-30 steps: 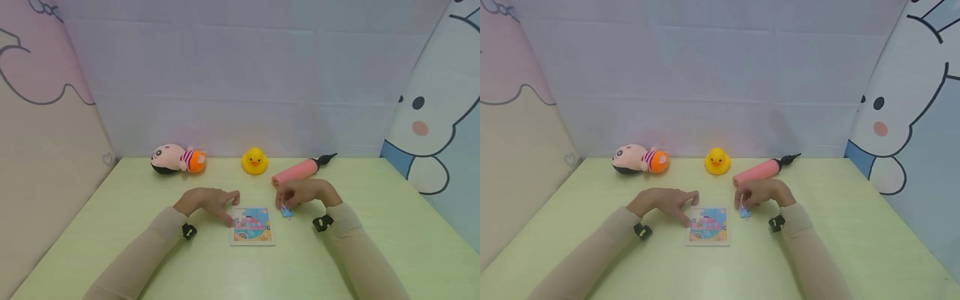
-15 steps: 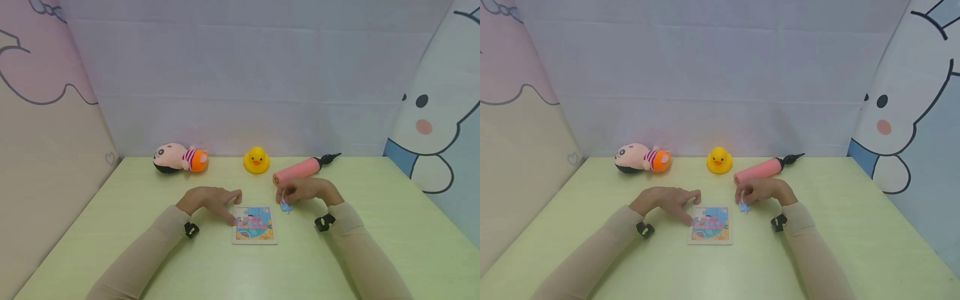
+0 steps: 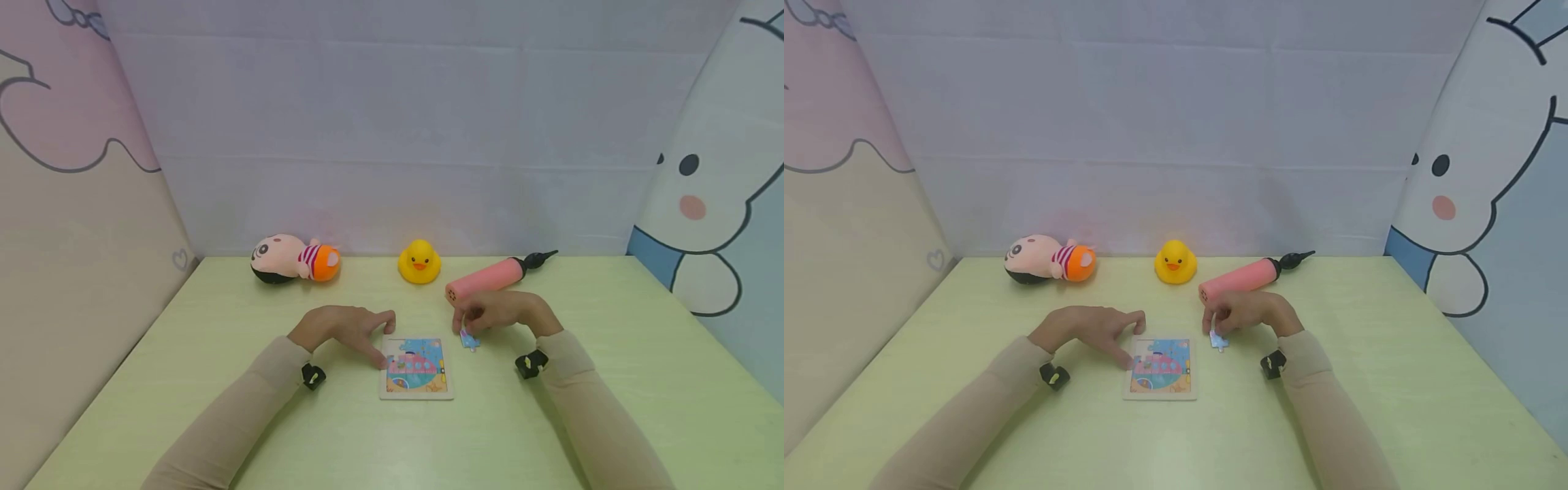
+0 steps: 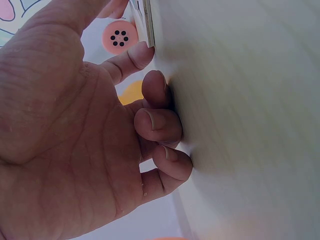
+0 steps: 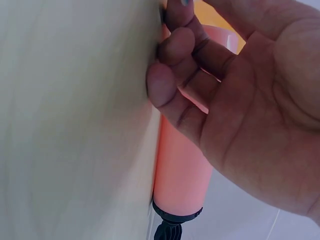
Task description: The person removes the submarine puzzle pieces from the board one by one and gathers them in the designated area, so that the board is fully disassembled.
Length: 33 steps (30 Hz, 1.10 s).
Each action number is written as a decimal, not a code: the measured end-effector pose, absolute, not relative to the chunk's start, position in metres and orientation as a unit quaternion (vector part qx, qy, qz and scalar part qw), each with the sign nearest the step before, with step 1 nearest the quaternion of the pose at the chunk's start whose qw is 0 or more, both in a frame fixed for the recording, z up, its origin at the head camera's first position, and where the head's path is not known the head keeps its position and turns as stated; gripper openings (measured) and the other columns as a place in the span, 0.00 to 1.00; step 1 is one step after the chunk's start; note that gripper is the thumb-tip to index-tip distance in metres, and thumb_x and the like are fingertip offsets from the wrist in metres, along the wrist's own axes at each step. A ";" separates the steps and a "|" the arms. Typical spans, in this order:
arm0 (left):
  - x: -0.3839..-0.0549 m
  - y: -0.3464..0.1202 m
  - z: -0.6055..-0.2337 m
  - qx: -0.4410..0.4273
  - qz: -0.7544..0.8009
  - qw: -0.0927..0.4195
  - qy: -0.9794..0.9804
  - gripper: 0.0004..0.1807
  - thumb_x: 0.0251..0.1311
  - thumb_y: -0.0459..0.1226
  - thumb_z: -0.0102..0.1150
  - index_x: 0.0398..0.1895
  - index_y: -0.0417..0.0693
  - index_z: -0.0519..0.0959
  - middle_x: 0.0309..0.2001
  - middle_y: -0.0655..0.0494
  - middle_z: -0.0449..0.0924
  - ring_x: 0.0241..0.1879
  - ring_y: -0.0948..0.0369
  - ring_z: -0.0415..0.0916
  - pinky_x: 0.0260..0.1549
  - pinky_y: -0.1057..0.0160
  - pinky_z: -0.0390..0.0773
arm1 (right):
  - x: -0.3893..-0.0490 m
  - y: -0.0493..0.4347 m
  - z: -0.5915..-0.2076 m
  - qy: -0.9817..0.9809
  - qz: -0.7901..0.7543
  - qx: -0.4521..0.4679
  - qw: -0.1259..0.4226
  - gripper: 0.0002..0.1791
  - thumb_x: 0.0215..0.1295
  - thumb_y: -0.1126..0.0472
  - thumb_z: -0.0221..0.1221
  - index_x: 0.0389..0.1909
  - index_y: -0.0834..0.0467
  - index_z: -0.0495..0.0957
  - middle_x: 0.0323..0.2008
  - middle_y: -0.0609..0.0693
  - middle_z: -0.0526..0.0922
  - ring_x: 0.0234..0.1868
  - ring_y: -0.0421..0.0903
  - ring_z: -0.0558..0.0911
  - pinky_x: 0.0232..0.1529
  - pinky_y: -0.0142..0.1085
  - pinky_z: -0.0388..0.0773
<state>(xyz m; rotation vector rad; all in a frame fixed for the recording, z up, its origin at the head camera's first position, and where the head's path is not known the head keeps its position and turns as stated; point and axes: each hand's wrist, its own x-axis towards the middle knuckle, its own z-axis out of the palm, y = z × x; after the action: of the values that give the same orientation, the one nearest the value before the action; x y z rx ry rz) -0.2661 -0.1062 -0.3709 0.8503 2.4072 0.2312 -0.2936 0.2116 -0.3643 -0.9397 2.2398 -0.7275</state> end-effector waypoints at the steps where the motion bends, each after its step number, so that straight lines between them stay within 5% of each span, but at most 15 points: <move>1: -0.267 -0.106 -0.371 0.317 0.084 0.285 0.900 0.27 0.57 0.58 0.67 0.48 0.62 0.62 0.25 0.60 0.58 0.27 0.62 0.66 0.31 0.62 0.59 | -0.294 0.212 -0.364 0.844 -0.271 -0.353 0.298 0.07 0.68 0.67 0.60 0.45 0.59 0.82 0.34 0.47 0.78 0.35 0.45 0.73 0.40 0.35 0.69; 33: -0.269 -0.108 -0.372 0.314 0.097 0.296 0.897 0.27 0.56 0.57 0.69 0.47 0.64 0.62 0.25 0.59 0.59 0.28 0.62 0.68 0.31 0.62 0.61 | -0.287 0.186 -0.360 0.854 -0.239 -0.348 0.302 0.08 0.71 0.64 0.58 0.47 0.53 0.81 0.32 0.46 0.76 0.34 0.43 0.74 0.39 0.36 0.70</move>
<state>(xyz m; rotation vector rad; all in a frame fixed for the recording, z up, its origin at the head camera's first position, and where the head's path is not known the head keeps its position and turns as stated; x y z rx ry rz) -0.2694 -0.1075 -0.3721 0.8347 2.3847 0.2590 -0.2865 0.1864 -0.3598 -0.9229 2.2656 -0.6348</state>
